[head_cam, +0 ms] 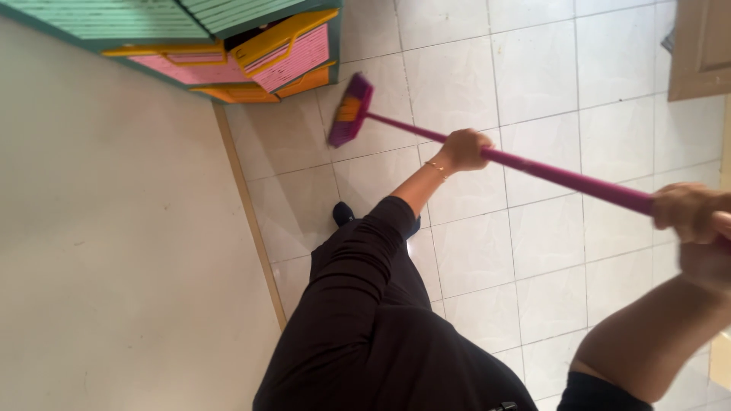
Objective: The person sweeps a tiled floor with a broom, moving the broom head in short strokes across the tiles and along the base of the walls and furniture.
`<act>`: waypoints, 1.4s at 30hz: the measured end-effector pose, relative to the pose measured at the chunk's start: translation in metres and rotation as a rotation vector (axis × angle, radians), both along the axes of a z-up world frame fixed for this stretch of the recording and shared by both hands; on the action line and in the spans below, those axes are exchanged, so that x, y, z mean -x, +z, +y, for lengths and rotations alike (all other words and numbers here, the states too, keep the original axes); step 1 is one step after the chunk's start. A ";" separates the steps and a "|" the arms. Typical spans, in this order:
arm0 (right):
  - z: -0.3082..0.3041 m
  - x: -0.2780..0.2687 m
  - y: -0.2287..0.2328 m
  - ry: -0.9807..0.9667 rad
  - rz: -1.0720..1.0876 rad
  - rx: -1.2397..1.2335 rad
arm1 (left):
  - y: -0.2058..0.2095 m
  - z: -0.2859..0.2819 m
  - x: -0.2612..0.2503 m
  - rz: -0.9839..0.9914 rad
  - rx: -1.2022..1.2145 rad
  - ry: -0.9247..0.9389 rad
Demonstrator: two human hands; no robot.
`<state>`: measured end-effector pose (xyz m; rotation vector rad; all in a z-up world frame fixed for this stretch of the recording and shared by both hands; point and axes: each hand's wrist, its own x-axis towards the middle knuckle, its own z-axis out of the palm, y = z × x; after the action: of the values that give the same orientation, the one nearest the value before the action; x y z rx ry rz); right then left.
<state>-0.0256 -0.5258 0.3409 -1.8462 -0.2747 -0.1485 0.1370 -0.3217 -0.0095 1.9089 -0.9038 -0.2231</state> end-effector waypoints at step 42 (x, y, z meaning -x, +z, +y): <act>0.045 -0.073 -0.165 -0.142 0.158 -0.553 | -0.074 0.162 0.038 0.091 -0.622 0.329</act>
<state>0.0471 -0.4805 0.1755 -1.3166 0.0133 -0.1573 0.0988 -0.1592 -0.0835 2.5609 -0.4689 -0.4239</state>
